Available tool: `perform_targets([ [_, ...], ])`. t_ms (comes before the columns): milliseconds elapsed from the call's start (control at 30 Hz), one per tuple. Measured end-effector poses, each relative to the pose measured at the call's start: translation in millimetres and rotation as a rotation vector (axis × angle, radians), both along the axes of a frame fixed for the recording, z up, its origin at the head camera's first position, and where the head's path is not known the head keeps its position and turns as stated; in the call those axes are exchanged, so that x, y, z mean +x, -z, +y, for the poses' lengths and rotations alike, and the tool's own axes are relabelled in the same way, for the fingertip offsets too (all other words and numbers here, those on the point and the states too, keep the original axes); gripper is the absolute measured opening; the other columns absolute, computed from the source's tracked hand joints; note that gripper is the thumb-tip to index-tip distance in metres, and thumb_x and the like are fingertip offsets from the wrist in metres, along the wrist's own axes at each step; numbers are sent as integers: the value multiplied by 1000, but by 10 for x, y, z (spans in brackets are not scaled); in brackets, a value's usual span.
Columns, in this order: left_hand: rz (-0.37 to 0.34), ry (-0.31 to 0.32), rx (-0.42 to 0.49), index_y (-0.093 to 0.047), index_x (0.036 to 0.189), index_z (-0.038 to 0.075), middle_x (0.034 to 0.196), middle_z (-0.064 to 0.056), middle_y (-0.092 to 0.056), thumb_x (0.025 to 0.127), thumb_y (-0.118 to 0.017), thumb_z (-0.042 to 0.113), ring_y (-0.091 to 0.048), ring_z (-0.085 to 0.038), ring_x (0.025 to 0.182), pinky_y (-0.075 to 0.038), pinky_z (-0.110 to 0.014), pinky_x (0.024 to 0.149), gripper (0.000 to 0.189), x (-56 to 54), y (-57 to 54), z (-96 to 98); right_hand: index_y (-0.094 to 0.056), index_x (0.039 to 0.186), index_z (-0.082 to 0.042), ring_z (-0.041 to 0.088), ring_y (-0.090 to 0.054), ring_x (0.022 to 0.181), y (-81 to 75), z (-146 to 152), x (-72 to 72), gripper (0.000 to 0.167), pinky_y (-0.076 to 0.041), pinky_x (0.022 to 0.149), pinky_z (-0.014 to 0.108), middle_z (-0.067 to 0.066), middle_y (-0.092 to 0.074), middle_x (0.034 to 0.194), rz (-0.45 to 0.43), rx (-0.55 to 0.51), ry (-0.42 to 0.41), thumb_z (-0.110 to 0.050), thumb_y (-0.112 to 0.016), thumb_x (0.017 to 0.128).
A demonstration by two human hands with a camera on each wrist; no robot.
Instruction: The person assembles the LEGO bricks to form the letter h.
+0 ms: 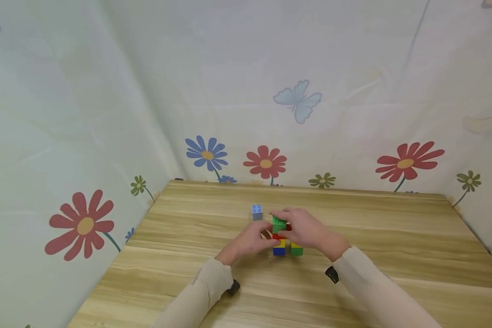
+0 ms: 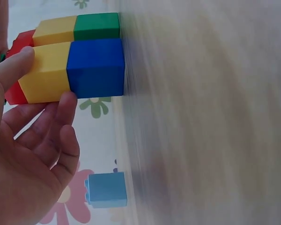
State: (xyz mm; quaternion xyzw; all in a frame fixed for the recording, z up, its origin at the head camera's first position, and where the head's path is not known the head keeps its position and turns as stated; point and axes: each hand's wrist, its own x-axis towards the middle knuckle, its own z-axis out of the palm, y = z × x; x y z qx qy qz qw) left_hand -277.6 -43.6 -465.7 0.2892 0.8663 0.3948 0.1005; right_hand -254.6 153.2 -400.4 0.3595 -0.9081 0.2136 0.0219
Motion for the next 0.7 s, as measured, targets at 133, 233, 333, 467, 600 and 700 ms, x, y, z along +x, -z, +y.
perform_targets([
  [133,17,3,20,-66,101,17,89,12,-60,87,-69,31,-57,-5,77,-49,-19,66,21,-5,26,3,-52,135,-13,15,-56,88,10,-11,-11,58,-52,75,28,2,-60,107,28,13,-24,-17,-75,82],
  [233,29,-3,30,-66,102,17,89,13,-60,87,-69,31,-57,-5,76,-49,-19,66,20,-10,41,5,-52,136,-13,14,-56,89,34,0,-27,58,-52,76,29,1,-60,107,22,-16,-32,-16,-74,82],
  [333,36,-10,29,-66,101,18,89,13,-61,87,-69,31,-56,-5,77,-49,-19,66,20,-3,57,0,-51,137,-14,13,-55,89,65,12,-42,59,-51,77,27,-1,-59,106,-1,-46,-40,-16,-74,83],
  [467,42,-16,16,-66,101,18,89,14,-60,87,-69,32,-56,-4,78,-48,-19,67,20,11,73,5,-50,138,-14,12,-55,90,120,44,-56,60,-51,77,25,-3,-59,107,-26,-87,-47,-16,-74,83],
  [600,39,-23,4,-67,101,18,89,13,-60,87,-69,32,-56,-4,78,-48,-19,66,20,20,60,18,-50,138,-13,12,-56,91,155,62,-61,60,-51,79,27,-2,-60,109,-1,-102,-53,-17,-74,82],
  [700,32,-27,0,-67,100,17,90,12,-61,87,-70,31,-56,-4,78,-49,-19,66,20,29,41,20,-50,138,-13,12,-56,91,161,62,-60,60,-51,79,27,-2,-60,109,7,-106,-53,-17,-74,82],
])
